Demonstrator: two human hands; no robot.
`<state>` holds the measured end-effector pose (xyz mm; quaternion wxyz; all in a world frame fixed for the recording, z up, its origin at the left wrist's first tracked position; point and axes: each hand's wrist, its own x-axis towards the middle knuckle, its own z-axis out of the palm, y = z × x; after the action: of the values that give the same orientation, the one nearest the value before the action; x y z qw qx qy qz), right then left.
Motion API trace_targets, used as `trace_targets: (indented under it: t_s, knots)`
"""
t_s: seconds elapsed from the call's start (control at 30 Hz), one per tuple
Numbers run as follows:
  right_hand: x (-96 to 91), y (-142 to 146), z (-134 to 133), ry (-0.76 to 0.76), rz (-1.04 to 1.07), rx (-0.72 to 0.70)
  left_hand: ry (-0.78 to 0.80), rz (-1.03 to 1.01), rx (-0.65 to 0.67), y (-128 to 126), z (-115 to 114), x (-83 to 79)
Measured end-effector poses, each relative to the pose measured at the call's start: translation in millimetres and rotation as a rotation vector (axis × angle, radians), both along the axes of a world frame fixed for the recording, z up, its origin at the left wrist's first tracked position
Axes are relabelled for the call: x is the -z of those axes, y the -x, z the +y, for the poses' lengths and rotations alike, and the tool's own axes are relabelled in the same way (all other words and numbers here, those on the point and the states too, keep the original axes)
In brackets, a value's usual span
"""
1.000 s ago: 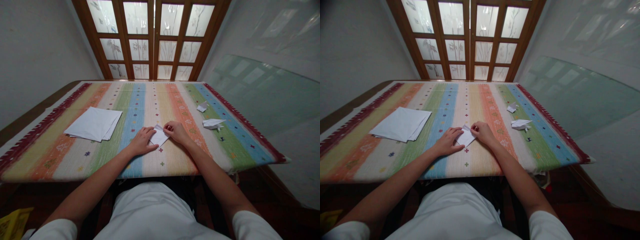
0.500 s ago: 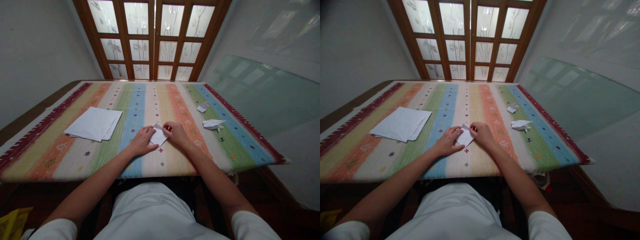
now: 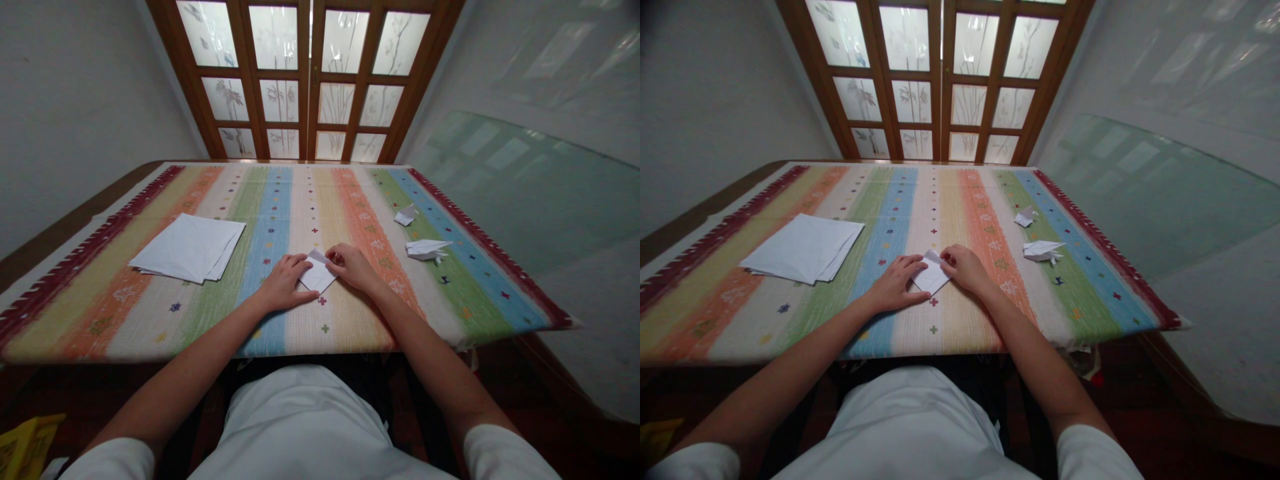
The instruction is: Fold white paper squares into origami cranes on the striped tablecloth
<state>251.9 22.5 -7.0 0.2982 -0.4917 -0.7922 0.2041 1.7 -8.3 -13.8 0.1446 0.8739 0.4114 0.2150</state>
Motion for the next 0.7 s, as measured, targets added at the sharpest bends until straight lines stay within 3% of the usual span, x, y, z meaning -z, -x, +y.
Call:
trace_targets:
  t_s: [0.33,0.7]
  knots:
    - [1.6,-2.5,-0.2,-0.023,0.046,-0.179,0.003,-0.067,0.015,1.9,0.6,-0.5]
    - [-0.3,-5.6,-0.1,-0.002,-0.02,-0.225,-0.064,-0.092,-0.085,-4.1,4.6,3.2]
